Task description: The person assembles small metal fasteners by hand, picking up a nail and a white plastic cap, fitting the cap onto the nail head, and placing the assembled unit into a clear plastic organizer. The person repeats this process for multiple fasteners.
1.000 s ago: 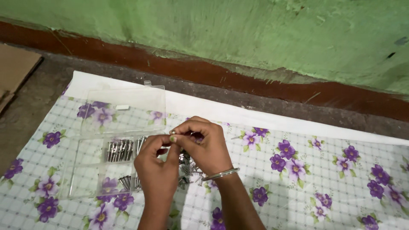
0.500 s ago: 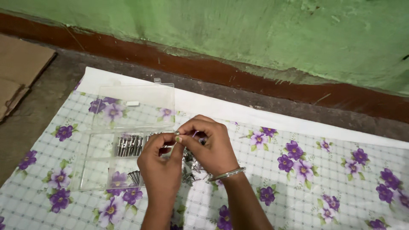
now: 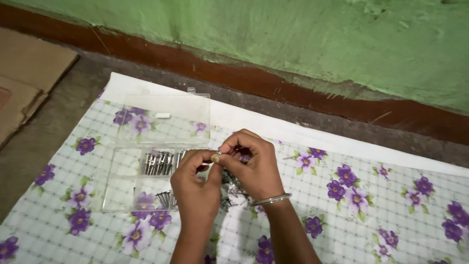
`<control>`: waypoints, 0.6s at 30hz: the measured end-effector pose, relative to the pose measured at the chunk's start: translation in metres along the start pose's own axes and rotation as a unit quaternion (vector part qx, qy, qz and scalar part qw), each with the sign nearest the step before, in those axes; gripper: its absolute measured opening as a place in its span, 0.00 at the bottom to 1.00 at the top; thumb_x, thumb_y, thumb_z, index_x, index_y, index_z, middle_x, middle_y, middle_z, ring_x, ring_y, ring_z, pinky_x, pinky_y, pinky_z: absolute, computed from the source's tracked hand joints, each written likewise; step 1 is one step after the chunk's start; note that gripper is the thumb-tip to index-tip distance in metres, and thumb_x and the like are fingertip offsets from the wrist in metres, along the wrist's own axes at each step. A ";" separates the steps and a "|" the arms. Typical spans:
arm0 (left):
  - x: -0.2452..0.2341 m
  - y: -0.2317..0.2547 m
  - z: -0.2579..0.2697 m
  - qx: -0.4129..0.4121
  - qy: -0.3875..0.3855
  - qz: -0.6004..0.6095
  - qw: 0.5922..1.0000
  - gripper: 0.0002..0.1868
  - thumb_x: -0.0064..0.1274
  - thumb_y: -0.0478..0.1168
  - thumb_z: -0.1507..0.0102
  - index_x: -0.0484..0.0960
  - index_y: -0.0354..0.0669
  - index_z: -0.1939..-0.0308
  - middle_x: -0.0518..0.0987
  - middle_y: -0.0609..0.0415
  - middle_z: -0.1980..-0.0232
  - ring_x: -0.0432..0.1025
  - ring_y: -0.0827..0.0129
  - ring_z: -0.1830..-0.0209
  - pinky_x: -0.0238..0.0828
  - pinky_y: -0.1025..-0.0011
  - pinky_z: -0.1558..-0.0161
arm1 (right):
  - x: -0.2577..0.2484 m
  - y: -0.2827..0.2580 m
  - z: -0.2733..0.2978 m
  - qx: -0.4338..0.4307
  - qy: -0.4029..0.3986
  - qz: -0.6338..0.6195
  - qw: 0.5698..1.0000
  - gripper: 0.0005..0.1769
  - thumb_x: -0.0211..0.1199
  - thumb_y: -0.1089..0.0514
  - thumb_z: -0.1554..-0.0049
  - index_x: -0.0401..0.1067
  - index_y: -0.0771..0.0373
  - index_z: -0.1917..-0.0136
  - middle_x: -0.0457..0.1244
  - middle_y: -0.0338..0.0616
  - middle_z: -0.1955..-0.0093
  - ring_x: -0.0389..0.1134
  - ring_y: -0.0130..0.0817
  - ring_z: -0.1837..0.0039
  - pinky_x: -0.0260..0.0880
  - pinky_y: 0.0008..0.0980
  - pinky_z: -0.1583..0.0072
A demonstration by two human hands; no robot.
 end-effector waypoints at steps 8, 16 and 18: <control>0.001 -0.005 0.000 0.047 0.012 0.007 0.999 0.05 0.60 0.30 0.43 0.83 0.34 0.64 0.82 0.53 0.65 0.75 0.70 0.67 0.72 0.72 0.61 | 0.001 -0.002 0.001 -0.016 -0.049 -0.036 0.998 0.04 0.69 0.69 0.49 0.79 0.66 0.58 0.69 0.37 0.57 0.69 0.21 0.56 0.70 0.22 0.53; -0.004 -0.006 -0.005 0.041 0.005 0.023 0.999 0.04 0.61 0.29 0.42 0.82 0.32 0.67 0.80 0.52 0.67 0.75 0.71 0.68 0.74 0.74 0.61 | 0.002 -0.003 0.000 -0.025 -0.084 -0.061 0.994 0.06 0.68 0.69 0.46 0.81 0.66 0.54 0.69 0.39 0.54 0.66 0.23 0.54 0.69 0.24 0.51; -0.005 -0.006 -0.004 0.053 0.006 0.036 0.998 0.04 0.62 0.29 0.42 0.81 0.32 0.68 0.80 0.52 0.67 0.75 0.71 0.67 0.74 0.74 0.60 | 0.003 -0.003 0.002 -0.024 -0.083 -0.053 0.995 0.06 0.68 0.69 0.46 0.81 0.66 0.54 0.69 0.39 0.54 0.65 0.23 0.56 0.67 0.25 0.53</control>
Point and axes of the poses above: each hand's wrist, its own z-axis away from the middle knuckle, its own x-axis out of the palm, y = z × x, the point moved 5 cm from there along -z, towards the middle knuckle
